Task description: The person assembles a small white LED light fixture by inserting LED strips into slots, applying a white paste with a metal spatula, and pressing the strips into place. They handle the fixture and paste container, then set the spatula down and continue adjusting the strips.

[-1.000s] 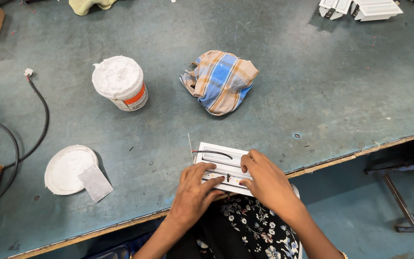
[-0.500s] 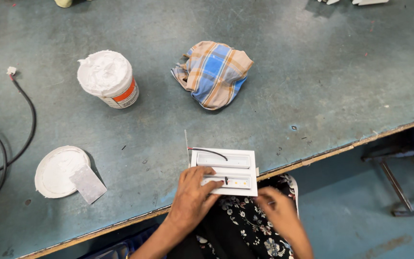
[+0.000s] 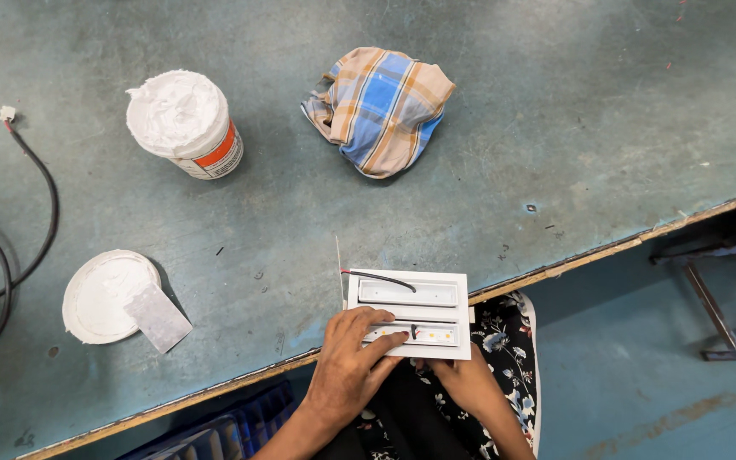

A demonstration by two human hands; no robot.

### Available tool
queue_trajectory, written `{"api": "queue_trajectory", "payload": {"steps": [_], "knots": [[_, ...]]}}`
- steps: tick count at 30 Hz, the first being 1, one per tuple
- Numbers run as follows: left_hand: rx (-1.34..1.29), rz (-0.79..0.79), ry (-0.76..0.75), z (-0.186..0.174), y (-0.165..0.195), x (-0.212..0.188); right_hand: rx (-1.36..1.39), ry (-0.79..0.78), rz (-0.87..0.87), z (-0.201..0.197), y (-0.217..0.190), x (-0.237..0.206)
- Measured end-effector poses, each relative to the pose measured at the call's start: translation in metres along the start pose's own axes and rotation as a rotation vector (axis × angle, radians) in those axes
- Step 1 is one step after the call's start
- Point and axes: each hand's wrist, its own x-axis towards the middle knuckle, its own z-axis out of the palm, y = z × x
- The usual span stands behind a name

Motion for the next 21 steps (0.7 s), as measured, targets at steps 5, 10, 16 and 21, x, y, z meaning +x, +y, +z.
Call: {"api": "queue_trajectory", "payload": {"steps": [5,10,16,21], "knots": [[0.000,-0.010,-0.015,0.000,-0.001,-0.006,-0.224,-0.005,0.152,-0.002,-0.017,-0.006],[-0.001,-0.023,-0.025,-0.001,0.000,-0.010,-0.403,-0.068,0.268,-0.005,-0.016,-0.012],[-0.006,-0.034,-0.042,-0.001,0.004,-0.015,0.221,-0.065,0.093,0.006,0.024,-0.011],[-0.005,-0.016,-0.037,-0.002,0.004,-0.021,0.368,0.020,0.060,0.033,0.048,-0.012]]}}
